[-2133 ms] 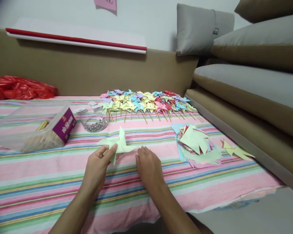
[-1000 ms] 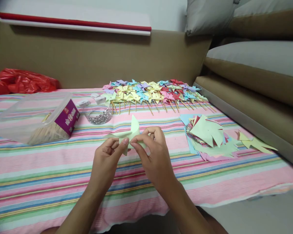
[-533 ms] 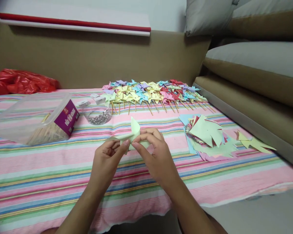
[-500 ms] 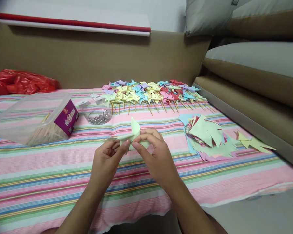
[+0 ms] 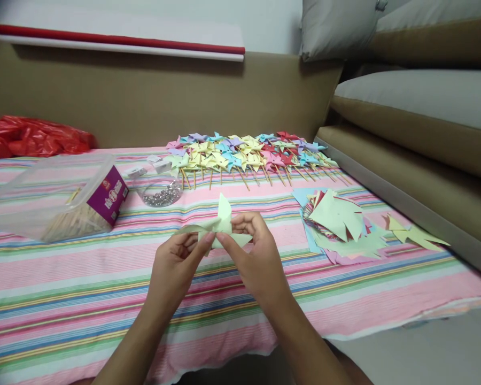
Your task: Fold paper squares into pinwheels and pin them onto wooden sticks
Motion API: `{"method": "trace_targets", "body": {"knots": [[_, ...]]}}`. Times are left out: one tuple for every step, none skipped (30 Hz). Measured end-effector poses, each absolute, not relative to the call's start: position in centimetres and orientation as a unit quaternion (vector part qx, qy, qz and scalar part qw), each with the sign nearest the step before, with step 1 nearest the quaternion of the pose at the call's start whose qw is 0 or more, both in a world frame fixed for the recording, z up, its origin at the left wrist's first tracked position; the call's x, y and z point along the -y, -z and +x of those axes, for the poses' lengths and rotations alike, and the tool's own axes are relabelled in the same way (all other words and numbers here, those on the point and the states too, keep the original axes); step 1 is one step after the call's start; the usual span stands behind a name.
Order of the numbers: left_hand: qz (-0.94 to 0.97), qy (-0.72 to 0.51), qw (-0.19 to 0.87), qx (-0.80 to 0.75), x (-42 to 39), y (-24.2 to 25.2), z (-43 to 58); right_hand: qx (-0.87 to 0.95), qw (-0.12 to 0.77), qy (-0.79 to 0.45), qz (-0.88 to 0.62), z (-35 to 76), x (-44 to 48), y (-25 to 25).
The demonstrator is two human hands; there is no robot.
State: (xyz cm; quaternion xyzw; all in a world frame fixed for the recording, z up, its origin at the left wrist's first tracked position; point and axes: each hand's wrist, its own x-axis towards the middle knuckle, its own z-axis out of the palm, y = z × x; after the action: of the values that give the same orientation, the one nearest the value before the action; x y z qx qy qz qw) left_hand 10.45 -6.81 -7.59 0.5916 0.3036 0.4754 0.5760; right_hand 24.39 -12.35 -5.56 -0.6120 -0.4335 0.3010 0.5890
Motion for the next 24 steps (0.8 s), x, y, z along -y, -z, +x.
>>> {"method": "trace_targets", "body": {"knots": [[0.590, -0.478, 0.577, -0.302, 6.82, 7.66, 10.48, 0.418, 0.599, -0.315, -0.606, 24.33, 12.29, 5.66], [0.590, -0.479, 0.577, -0.301, 6.83, 7.72, 10.50, 0.407, 0.605, -0.330, -0.600, 24.28, 12.26, 5.73], [0.590, -0.478, 0.577, -0.300, 6.84, 7.76, 10.52, 0.401, 0.606, -0.341, -0.596, 24.25, 12.25, 5.76], [0.591, -0.478, 0.576, -0.299, 6.85, 7.78, 10.52, 0.400, 0.605, -0.347, -0.595, 24.24, 12.27, 5.74], [0.594, -0.476, 0.575, -0.300, 6.86, 7.77, 10.51, 0.404, 0.603, -0.347, -0.594, 24.25, 12.29, 5.68], [0.597, -0.473, 0.574, -0.300, 6.87, 7.75, 10.49, 0.412, 0.601, -0.345, -0.592, 24.28, 12.32, 5.59], [0.601, -0.471, 0.572, -0.300, 6.88, 7.71, 10.47, 0.422, 0.598, -0.342, -0.589, 24.31, 12.35, 5.50], [0.604, -0.470, 0.571, -0.298, 6.89, 7.66, 10.44, 0.433, 0.596, -0.339, -0.585, 24.35, 12.37, 5.41], [0.607, -0.470, 0.568, -0.297, 6.89, 7.60, 10.40, 0.442, 0.594, -0.336, -0.582, 24.39, 12.39, 5.33], [0.610, -0.472, 0.565, -0.295, 6.89, 7.55, 10.36, 0.449, 0.593, -0.334, -0.579, 24.42, 12.40, 5.27], [0.613, -0.472, 0.562, -0.294, 6.89, 7.50, 10.32, 0.452, 0.591, -0.334, -0.579, 24.44, 12.41, 5.23], [0.616, -0.472, 0.558, -0.294, 6.89, 7.47, 10.28, 0.454, 0.589, -0.334, -0.579, 24.45, 12.43, 5.21], [0.620, -0.470, 0.554, -0.295, 6.88, 7.44, 10.23, 0.455, 0.587, -0.334, -0.580, 24.45, 12.46, 5.19], [0.624, -0.467, 0.552, -0.297, 6.87, 7.43, 10.17, 0.457, 0.586, -0.333, -0.580, 24.44, 12.50, 5.16], [0.628, -0.464, 0.549, -0.299, 6.86, 7.43, 10.12, 0.459, 0.585, -0.331, -0.581, 24.43, 12.55, 5.13], [0.631, -0.462, 0.545, -0.301, 6.85, 7.43, 10.05, 0.462, 0.583, -0.330, -0.581, 24.40, 12.60, 5.10], [0.635, -0.462, 0.540, -0.303, 6.85, 7.44, 9.99, 0.465, 0.583, -0.329, -0.580, 24.37, 12.65, 5.06], [0.639, -0.462, 0.535, -0.304, 6.85, 7.44, 9.93, 0.468, 0.582, -0.328, -0.579, 24.34, 12.70, 5.03], [0.643, -0.463, 0.529, -0.304, 6.86, 7.44, 9.88, 0.470, 0.580, -0.328, -0.578, 24.30, 12.73, 5.01], [0.648, -0.463, 0.522, -0.305, 6.87, 7.44, 9.82, 0.472, 0.579, -0.329, -0.578, 24.27, 12.74, 5.01], [0.653, -0.464, 0.514, -0.307, 6.88, 7.43, 9.78, 0.474, 0.578, -0.330, -0.576, 24.23, 12.74, 5.03], [0.659, -0.463, 0.505, -0.309, 6.90, 7.43, 9.74, 0.474, 0.580, -0.331, -0.573, 24.19, 12.71, 5.08], [0.666, -0.464, 0.495, -0.310, 6.92, 7.44, 9.71, 0.474, 0.583, -0.333, -0.569, 24.16, 12.68, 5.15], [0.672, -0.466, 0.485, -0.310, 6.93, 7.45, 9.71, 0.474, 0.587, -0.336, -0.564, 24.12, 12.64, 5.22]]}}
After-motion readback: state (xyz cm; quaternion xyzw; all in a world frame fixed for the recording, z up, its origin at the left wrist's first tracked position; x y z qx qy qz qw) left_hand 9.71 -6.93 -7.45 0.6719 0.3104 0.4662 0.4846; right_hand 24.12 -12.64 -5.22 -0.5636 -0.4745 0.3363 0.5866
